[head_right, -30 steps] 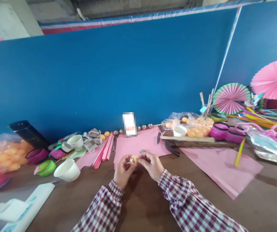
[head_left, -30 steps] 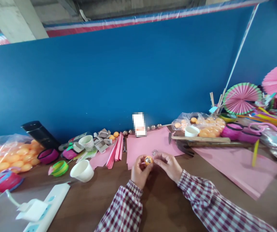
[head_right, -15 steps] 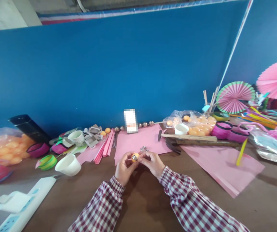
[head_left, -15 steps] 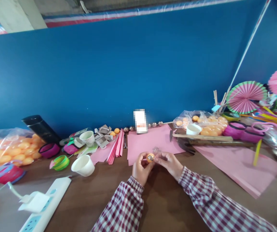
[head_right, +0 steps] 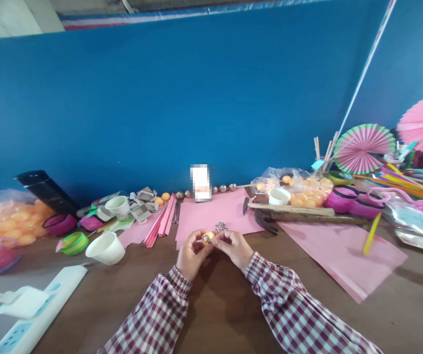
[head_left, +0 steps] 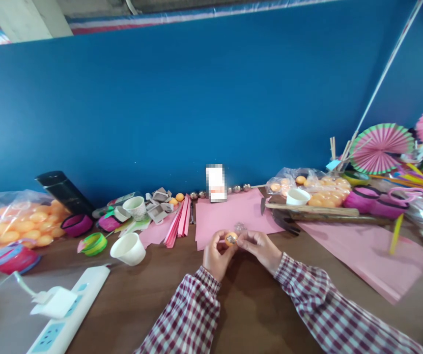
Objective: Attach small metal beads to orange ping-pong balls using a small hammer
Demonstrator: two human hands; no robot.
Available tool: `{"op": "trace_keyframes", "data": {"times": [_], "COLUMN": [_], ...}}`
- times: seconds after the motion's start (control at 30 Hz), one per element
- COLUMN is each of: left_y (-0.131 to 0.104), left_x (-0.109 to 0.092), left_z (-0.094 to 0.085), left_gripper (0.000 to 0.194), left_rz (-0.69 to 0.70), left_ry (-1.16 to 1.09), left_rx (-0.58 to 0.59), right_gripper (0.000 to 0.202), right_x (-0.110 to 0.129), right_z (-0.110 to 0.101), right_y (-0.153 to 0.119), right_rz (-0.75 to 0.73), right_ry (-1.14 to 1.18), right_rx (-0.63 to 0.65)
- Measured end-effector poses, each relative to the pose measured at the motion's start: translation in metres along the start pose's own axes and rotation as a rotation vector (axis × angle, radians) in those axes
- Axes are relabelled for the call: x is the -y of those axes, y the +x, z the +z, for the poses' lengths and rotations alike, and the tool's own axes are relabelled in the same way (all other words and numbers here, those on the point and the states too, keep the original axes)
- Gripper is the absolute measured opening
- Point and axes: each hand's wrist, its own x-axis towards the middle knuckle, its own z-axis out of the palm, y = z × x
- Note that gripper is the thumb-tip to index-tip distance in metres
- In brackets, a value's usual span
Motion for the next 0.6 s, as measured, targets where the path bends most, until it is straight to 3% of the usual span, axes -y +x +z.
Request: {"op": "trace_keyframes", "data": {"times": [0.6], "left_y": [-0.0010], "left_x": [-0.0015], "left_z": [-0.0001], "left_gripper": [0.035], "left_rz": [0.002], "left_ry": [-0.005], "left_rx": [-0.014], "right_gripper": [0.028], "right_x": [0.0017], "right_z": [-0.0008], "right_y": [0.0000], "right_rz": [-0.014], "right_ry": [0.002], "right_rx": [0.020]}}
